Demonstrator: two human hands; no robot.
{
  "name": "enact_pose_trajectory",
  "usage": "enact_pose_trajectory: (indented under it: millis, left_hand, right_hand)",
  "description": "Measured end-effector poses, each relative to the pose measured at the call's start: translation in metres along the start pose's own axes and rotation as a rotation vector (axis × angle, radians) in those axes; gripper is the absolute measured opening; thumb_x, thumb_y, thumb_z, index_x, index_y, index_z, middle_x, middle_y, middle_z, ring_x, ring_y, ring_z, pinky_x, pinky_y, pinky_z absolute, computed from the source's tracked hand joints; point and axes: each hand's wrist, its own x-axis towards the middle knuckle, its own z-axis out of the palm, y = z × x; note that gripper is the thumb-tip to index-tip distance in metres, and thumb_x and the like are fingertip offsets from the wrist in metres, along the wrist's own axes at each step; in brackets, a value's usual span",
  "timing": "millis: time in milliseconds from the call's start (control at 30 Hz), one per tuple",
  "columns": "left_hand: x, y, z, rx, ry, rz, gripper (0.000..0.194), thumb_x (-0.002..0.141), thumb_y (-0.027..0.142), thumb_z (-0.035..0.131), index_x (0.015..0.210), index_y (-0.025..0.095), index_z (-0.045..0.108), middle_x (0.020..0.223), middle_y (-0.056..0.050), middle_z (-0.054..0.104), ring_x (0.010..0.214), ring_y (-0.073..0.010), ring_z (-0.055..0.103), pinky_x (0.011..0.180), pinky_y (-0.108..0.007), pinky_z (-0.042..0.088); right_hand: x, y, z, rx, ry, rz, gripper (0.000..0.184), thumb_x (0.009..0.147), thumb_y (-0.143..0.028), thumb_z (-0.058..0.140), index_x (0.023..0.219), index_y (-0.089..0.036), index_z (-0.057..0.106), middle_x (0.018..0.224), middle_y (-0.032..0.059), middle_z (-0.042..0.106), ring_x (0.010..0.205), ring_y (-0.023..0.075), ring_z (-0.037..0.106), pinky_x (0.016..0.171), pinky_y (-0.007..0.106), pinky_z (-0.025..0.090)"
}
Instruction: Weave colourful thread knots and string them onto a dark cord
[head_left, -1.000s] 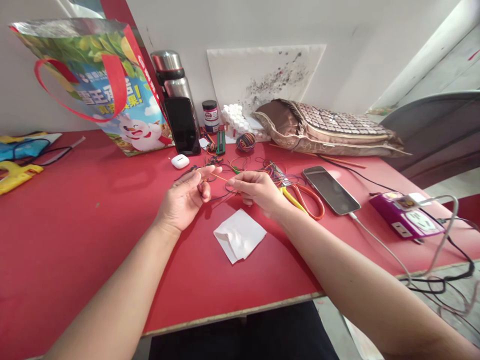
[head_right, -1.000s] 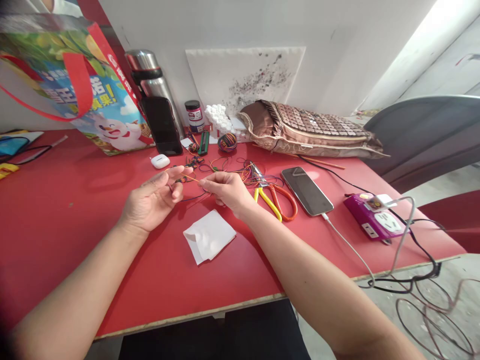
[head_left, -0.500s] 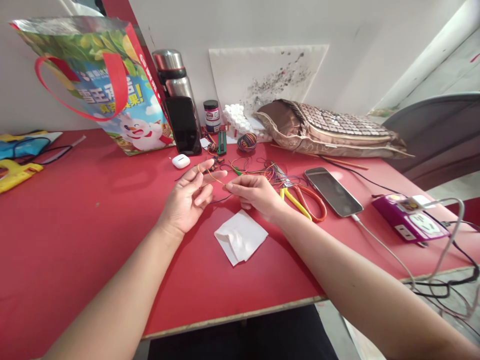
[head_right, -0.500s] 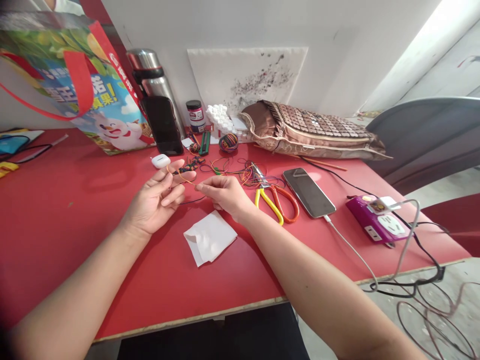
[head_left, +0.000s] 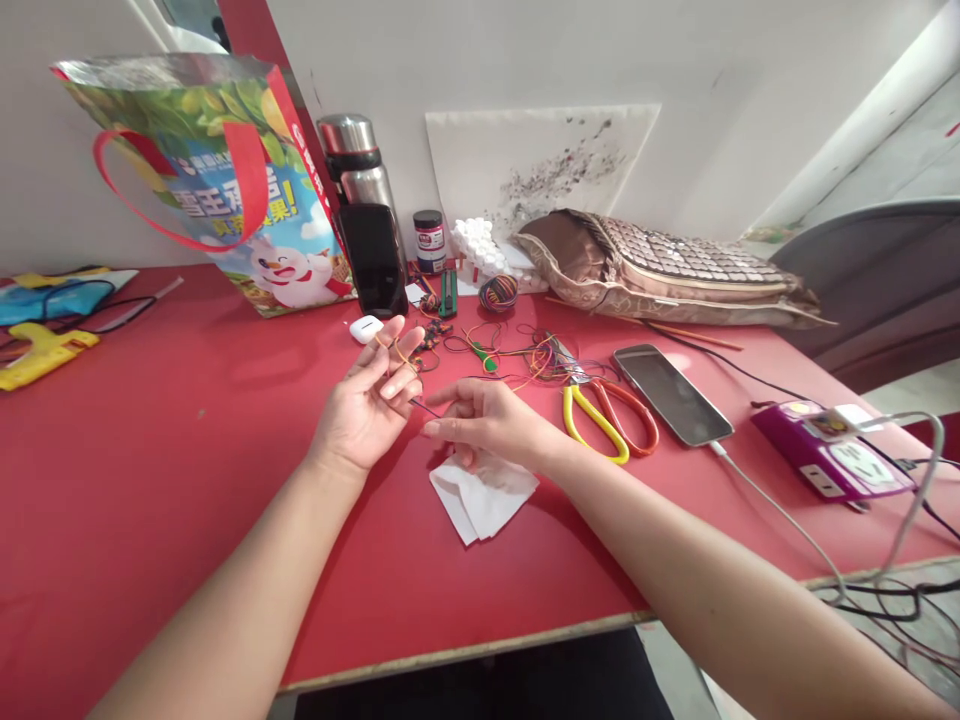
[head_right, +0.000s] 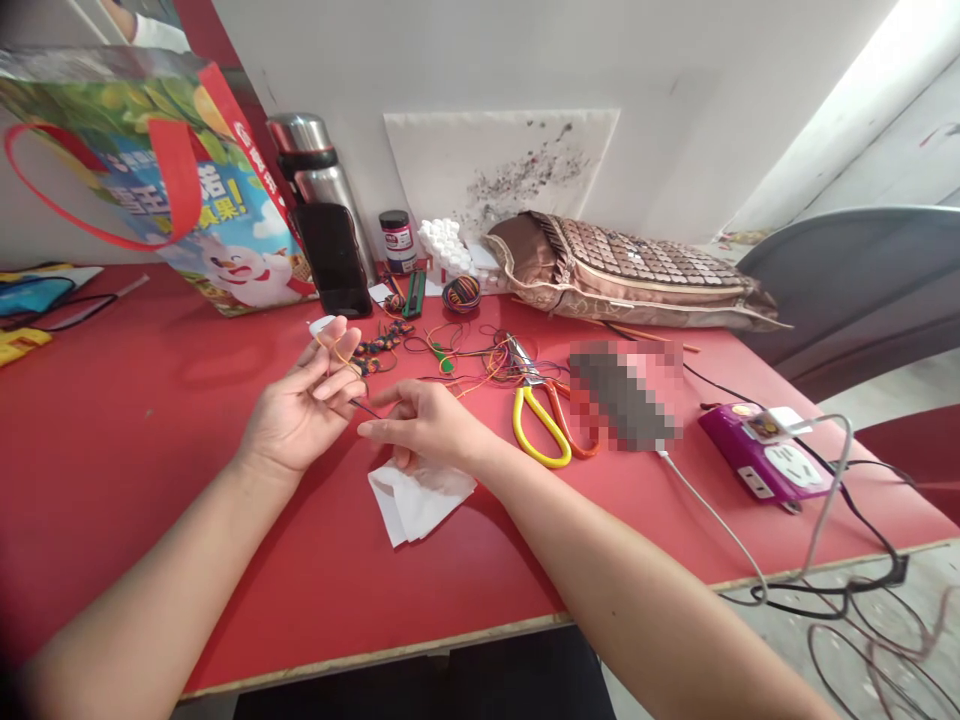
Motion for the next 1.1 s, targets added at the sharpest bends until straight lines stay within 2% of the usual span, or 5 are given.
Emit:
enact_pose_trajectory:
  millis: [133,433,600,900,1100]
  left_hand:
    - [0.003,0.003,-0.003,-0.026,0.011,0.026,0.048,0.111,0.006,0.03,0.11,0.014,0.077,0.101,-0.009,0.083,0.043,-0.0011,0.045,0.046,-0.015,0.042]
    - [0.006,0.002,-0.004,-0.112,0.144,0.031,0.046,0.109,0.002,0.03,0.101,0.012,0.075,0.082,-0.005,0.078,0.045,-0.0014,0.045,0.05,-0.014,0.044]
    - [0.005,0.005,-0.003,-0.093,0.126,0.045,0.046,0.109,0.001,0.031,0.1,0.01,0.075,0.083,-0.006,0.077,0.043,-0.0008,0.039,0.045,-0.014,0.038]
    - [-0.002,-0.003,0.003,0.084,-0.004,-0.023,0.044,0.104,0.0,0.04,0.096,0.012,0.081,0.085,-0.01,0.081,0.042,-0.0019,0.039,0.045,-0.014,0.041]
    - [-0.003,-0.01,-0.002,0.194,-0.159,-0.059,0.029,0.098,0.003,0.057,0.102,0.013,0.084,0.095,-0.012,0.083,0.048,-0.0032,0.049,0.051,-0.014,0.049]
  right_hand:
    - [0.001,0.002,-0.004,-0.272,0.062,-0.27,0.028,0.092,-0.032,0.072,0.071,-0.016,0.065,0.06,-0.0044,0.052,0.057,0.009,0.046,0.057,0.024,0.036]
    - [-0.009,0.003,-0.001,-0.53,-0.244,-0.352,0.021,0.097,-0.024,0.065,0.081,-0.015,0.074,0.074,0.0006,0.072,0.068,0.0114,0.061,0.067,0.023,0.043]
    - [-0.001,0.007,-0.007,-0.519,-0.026,-0.416,0.024,0.098,-0.029,0.066,0.081,-0.015,0.076,0.075,0.0017,0.073,0.069,0.0126,0.061,0.068,0.025,0.045]
    - [0.0,-0.002,-0.007,0.008,0.162,-0.252,0.069,0.089,-0.043,0.078,0.151,-0.024,0.055,0.15,0.0141,0.065,0.049,0.003,0.05,0.043,0.025,0.044]
    - [0.006,0.004,-0.003,0.021,0.011,-0.206,0.047,0.084,-0.055,0.081,0.109,-0.015,0.072,0.079,0.0009,0.07,0.057,0.0099,0.06,0.055,0.025,0.049]
